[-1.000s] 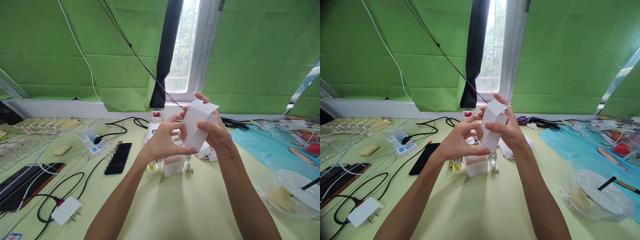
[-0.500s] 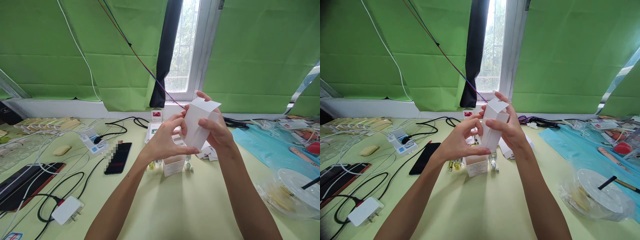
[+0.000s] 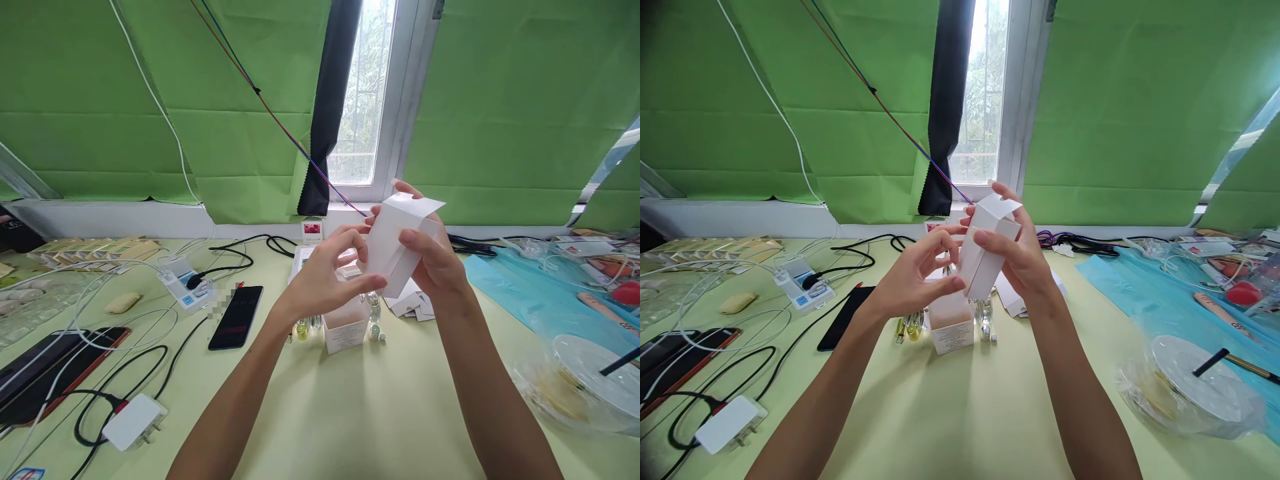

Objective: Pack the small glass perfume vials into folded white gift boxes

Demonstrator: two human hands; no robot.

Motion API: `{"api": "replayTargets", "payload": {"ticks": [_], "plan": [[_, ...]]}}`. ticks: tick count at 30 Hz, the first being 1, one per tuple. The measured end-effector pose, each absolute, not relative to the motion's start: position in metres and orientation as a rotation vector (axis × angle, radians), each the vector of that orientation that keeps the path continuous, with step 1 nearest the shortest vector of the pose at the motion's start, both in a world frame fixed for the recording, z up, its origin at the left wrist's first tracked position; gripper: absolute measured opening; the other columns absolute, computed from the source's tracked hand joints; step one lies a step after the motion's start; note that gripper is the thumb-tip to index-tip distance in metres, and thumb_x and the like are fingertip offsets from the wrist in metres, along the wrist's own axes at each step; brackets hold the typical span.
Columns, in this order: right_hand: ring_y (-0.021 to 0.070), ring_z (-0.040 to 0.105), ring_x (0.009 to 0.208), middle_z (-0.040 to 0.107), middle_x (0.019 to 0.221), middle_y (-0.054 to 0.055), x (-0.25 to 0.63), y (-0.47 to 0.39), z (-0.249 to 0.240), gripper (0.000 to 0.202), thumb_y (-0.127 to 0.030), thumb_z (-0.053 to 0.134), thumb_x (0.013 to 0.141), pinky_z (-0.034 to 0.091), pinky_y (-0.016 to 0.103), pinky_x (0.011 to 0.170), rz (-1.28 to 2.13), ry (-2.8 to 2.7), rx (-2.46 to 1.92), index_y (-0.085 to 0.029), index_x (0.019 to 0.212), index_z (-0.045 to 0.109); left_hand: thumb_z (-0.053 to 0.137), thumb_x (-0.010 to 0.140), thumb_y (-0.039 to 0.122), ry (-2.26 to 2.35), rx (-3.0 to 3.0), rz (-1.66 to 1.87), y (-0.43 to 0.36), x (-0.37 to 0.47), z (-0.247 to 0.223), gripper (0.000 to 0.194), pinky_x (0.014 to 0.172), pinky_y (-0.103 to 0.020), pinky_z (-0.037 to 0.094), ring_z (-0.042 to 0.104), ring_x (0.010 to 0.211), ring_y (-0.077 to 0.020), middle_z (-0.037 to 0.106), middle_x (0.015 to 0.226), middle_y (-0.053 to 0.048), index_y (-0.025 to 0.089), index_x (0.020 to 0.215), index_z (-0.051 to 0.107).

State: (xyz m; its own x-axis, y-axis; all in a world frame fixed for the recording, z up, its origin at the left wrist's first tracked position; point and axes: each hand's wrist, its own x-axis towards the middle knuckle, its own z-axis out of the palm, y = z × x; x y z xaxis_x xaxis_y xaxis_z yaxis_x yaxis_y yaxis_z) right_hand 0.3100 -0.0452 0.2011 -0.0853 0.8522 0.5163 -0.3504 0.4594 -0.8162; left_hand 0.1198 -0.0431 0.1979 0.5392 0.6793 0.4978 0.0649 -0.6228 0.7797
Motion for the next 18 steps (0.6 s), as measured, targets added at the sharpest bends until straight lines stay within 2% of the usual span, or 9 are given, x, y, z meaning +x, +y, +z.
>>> {"api": "replayTargets", "payload": {"ticks": [3, 6, 12, 18], "plan": [[0.0312, 0.066, 0.116, 0.069, 0.119, 0.003, 0.311, -0.044, 0.201, 0.079, -0.043, 0.086, 0.068, 0.056, 0.052, 0.098, 1.060, -1.272, -0.510, -0.036, 0.137, 0.047, 0.074, 0.085, 0.039, 0.609, 2.021, 1.114, -0.043, 0.121, 0.198, 0.028, 0.108, -0.049, 0.052, 0.053, 0.135, -0.0272, 0.055, 0.138, -0.009, 0.020, 0.083, 0.054], [0.0311, 0.065, 0.118, 0.068, 0.118, 0.004, 0.311, -0.043, 0.201, 0.081, -0.044, 0.086, 0.068, 0.056, 0.051, 0.099, 1.054, -1.244, -0.509, -0.035, 0.137, 0.046, 0.077, 0.083, 0.038, 0.614, 2.029, 1.132, -0.045, 0.123, 0.198, 0.028, 0.107, -0.048, 0.052, 0.058, 0.128, -0.0249, 0.057, 0.134, -0.008, 0.020, 0.082, 0.056], [0.0307, 0.064, 0.119, 0.066, 0.123, 0.005, 0.311, -0.045, 0.203, 0.082, -0.045, 0.085, 0.069, 0.055, 0.051, 0.101, 1.067, -1.222, -0.527, -0.035, 0.138, 0.043, 0.079, 0.081, 0.039, 0.624, 2.012, 1.162, -0.047, 0.127, 0.196, 0.030, 0.105, -0.047, 0.054, 0.057, 0.127, -0.0253, 0.057, 0.131, -0.009, 0.020, 0.081, 0.056], [0.0299, 0.065, 0.116, 0.067, 0.118, 0.004, 0.310, -0.047, 0.206, 0.078, -0.043, 0.086, 0.067, 0.055, 0.050, 0.100, 1.110, -1.172, -0.492, -0.034, 0.133, 0.045, 0.078, 0.082, 0.036, 0.667, 2.048, 1.245, -0.056, 0.129, 0.199, 0.025, 0.105, -0.046, 0.054, 0.055, 0.129, -0.0247, 0.058, 0.127, -0.008, 0.021, 0.085, 0.059]]}}
